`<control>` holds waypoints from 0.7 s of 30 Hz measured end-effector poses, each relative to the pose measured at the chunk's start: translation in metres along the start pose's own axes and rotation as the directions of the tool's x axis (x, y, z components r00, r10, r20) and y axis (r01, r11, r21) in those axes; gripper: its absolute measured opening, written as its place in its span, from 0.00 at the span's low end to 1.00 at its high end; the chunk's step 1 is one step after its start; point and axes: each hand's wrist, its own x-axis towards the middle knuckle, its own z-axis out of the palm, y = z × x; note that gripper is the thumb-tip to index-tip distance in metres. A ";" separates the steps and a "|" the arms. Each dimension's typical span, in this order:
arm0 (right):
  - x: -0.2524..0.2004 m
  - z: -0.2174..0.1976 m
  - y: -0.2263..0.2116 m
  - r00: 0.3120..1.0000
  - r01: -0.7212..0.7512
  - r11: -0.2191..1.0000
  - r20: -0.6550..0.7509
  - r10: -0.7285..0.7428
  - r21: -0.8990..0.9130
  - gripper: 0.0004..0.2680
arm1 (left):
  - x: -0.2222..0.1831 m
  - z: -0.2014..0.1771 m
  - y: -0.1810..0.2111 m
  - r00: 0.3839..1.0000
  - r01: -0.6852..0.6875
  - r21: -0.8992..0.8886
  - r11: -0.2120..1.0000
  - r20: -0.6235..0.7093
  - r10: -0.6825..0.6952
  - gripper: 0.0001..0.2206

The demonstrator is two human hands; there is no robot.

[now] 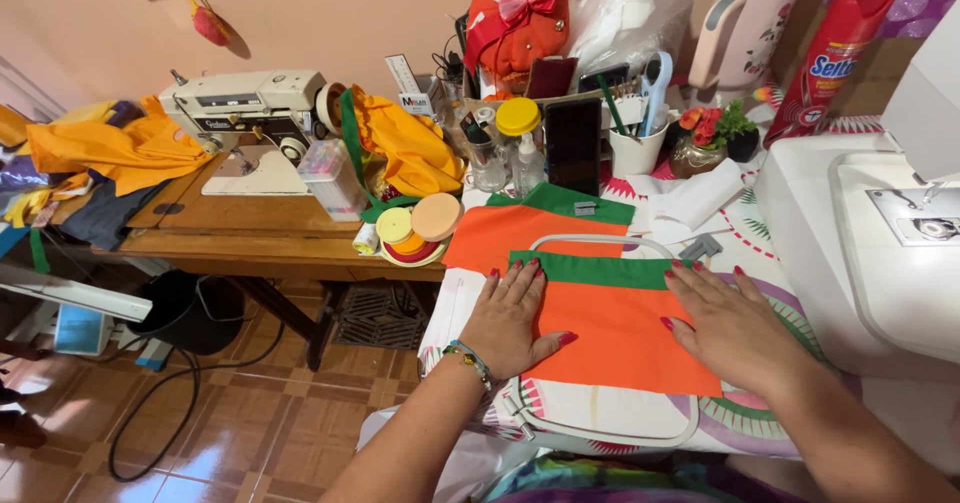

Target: Placing fabric and stabilizer into an embroidery hoop and securing it for machine embroidery

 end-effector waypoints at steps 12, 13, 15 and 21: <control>0.004 0.004 0.004 1.000 0.012 1.000 -0.018 -0.011 0.025 0.25 | 0.000 -0.004 0.002 0.999 0.023 -0.018 1.000 0.030 -0.023 0.46; 0.005 0.008 0.006 0.998 0.030 0.999 -0.055 -0.028 0.029 0.25 | 0.000 -0.004 0.002 0.999 0.027 -0.024 0.999 0.028 -0.026 0.45; 0.010 0.032 0.022 0.947 0.118 0.993 -0.301 -0.111 0.005 0.23 | -0.001 -0.002 0.002 0.999 0.032 -0.020 0.999 0.032 -0.031 0.45; -0.077 -0.016 0.037 0.689 0.260 0.933 -0.725 0.001 0.248 0.11 | -0.002 -0.004 0.002 0.999 0.028 -0.024 0.999 0.039 -0.027 0.45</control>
